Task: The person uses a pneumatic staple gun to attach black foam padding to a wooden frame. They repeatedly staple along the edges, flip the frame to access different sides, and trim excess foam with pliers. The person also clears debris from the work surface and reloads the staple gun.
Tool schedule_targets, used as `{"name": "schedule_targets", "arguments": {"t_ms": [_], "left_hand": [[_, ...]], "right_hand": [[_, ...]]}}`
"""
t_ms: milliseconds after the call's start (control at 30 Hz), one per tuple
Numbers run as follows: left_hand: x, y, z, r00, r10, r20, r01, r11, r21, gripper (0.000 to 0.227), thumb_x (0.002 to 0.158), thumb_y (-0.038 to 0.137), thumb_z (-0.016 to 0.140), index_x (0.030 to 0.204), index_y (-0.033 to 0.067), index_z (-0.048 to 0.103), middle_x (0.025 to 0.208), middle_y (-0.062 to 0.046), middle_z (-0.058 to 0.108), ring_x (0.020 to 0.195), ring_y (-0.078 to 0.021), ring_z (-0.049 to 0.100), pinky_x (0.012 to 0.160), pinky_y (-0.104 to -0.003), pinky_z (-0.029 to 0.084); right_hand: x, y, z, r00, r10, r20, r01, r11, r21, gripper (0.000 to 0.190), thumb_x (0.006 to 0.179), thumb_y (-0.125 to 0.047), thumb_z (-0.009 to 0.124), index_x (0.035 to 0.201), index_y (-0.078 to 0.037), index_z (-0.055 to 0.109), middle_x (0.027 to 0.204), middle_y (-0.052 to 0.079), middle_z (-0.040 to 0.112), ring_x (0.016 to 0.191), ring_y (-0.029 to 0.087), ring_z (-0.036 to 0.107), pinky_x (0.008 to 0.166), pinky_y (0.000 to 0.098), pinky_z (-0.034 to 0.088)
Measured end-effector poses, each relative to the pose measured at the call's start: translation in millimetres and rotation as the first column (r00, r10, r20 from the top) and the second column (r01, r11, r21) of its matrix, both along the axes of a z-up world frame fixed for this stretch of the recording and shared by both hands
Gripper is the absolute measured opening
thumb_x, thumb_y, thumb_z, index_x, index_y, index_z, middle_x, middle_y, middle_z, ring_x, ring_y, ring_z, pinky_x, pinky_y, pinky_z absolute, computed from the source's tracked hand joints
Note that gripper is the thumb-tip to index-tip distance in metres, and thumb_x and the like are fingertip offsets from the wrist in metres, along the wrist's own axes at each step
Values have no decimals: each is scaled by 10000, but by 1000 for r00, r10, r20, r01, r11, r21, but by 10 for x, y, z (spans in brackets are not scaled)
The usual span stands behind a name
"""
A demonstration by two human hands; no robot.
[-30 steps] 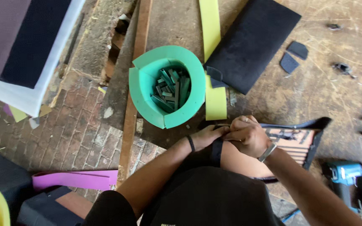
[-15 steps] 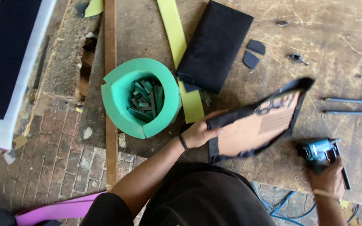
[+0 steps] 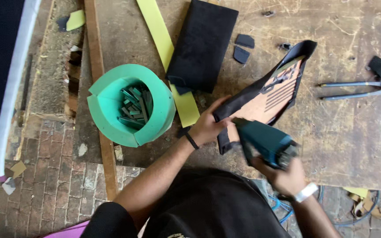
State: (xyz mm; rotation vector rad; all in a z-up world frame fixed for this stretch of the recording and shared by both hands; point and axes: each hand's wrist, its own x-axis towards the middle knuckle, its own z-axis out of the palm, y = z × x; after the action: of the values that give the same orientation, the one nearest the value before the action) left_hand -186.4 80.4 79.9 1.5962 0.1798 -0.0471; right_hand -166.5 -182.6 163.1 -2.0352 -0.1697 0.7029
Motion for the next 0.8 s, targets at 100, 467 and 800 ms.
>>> {"name": "schedule_targets", "arguments": {"t_ms": [100,467,800], "left_hand": [[36,-7,76,1000,-8,-10,8,998,63,742,925,104,731,1573,119,370,1439,-153,616,1308,-244,627,1106,-357,512],[92,45,34,998,-65,21,64,996,69,801,931,87,730,1592,144,281,1486,-176,553,1324,-273,612,1103,-396,542],[74,105,-51,991,-99,-87,104,993,58,819,924,157,727,1614,142,285,1439,-166,611,1260,-250,664,1056,-375,569]], "right_hand": [[33,255,151,995,95,-32,-97,993,-62,247,752,-144,840,940,-38,719,747,64,741,637,159,683,581,327,562],[68,332,133,993,53,-107,-69,985,-156,249,741,-141,836,930,-24,726,729,76,750,577,184,708,535,354,581],[60,344,42,994,30,-104,-41,994,-104,353,742,-151,829,1062,-40,729,778,109,758,628,201,696,560,362,574]]}}
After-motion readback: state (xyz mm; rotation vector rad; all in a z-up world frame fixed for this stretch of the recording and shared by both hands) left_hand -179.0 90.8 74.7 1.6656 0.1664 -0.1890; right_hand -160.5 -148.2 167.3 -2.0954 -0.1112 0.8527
